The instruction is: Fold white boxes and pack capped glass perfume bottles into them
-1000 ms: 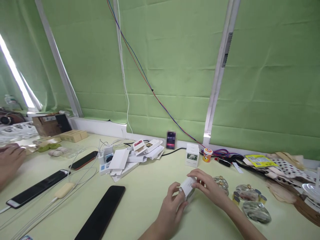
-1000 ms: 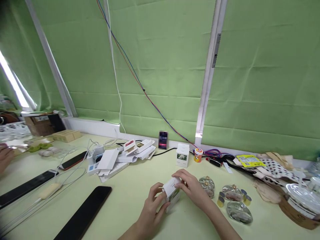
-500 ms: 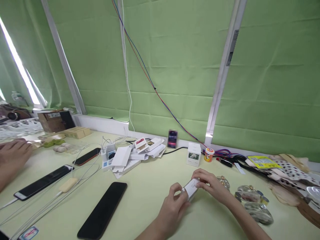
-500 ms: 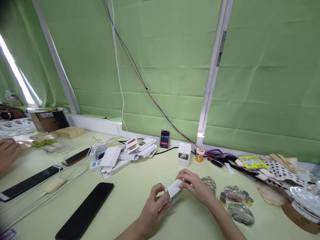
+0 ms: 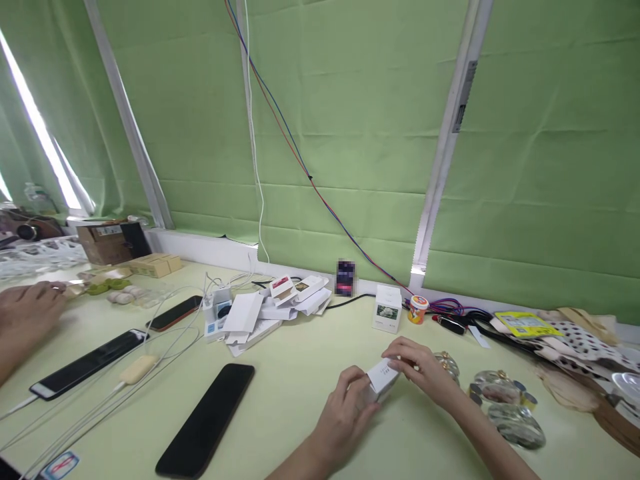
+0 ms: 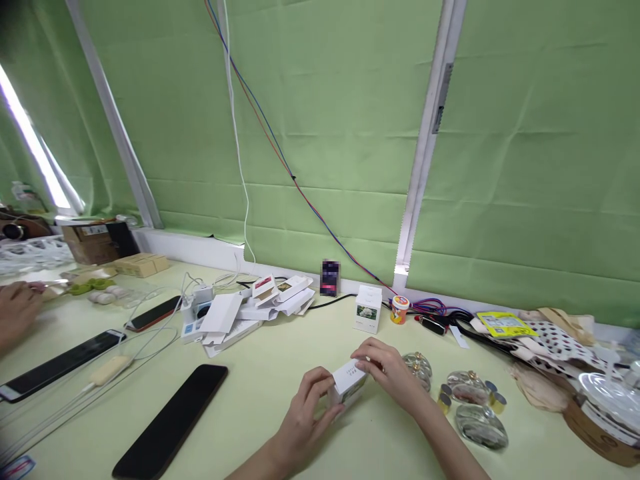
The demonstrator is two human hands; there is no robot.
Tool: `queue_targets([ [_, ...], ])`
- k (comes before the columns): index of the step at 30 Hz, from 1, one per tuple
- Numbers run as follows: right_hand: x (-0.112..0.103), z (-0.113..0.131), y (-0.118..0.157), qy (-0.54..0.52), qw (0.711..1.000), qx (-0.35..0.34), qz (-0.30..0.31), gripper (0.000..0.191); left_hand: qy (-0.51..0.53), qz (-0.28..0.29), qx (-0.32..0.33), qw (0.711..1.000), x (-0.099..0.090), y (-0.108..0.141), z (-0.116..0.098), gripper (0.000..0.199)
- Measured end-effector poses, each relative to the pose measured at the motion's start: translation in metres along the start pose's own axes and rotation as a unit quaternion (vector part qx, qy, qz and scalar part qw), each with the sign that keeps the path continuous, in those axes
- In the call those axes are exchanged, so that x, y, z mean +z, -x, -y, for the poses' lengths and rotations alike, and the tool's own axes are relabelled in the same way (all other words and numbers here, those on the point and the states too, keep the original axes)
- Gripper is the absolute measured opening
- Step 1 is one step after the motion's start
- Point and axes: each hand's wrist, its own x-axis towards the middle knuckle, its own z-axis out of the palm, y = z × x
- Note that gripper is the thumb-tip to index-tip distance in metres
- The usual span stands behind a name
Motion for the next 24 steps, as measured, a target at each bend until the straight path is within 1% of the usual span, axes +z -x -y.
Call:
queue_targets([
  [5, -0.001, -0.003, 0.001, -0.027, 1.0, 0.009, 0.011, 0.024, 0.01, -0.016, -0.006, 1.0, 0.001, 0.001, 0.0, 0.033],
  [8, -0.001, -0.007, 0.003, -0.051, 0.998, 0.014, 0.016, 0.027, 0.011, -0.013, -0.006, 1.0, 0.001, 0.002, 0.0, 0.032],
  [11, 0.0, -0.011, 0.003, -0.066, 0.998, 0.018, 0.016, 0.03, 0.022, -0.003, -0.027, 0.999, 0.001, 0.003, 0.002, 0.033],
  [15, 0.001, -0.012, 0.001, -0.064, 0.998, 0.018, 0.015, 0.03, 0.065, 0.001, -0.062, 0.996, 0.002, 0.002, 0.002, 0.035],
  [19, 0.001, -0.011, 0.0, -0.053, 0.998, 0.017, 0.015, 0.03, 0.111, 0.001, -0.086, 0.99, 0.001, -0.001, 0.0, 0.033],
  [22, 0.0, -0.009, 0.0, -0.049, 0.999, 0.017, 0.016, 0.033, 0.118, -0.003, -0.098, 0.988, 0.001, -0.002, -0.001, 0.03],
  [24, 0.0, -0.008, 0.001, -0.047, 0.999, 0.017, 0.017, 0.035, 0.111, 0.001, -0.099, 0.989, 0.001, -0.002, -0.001, 0.024],
])
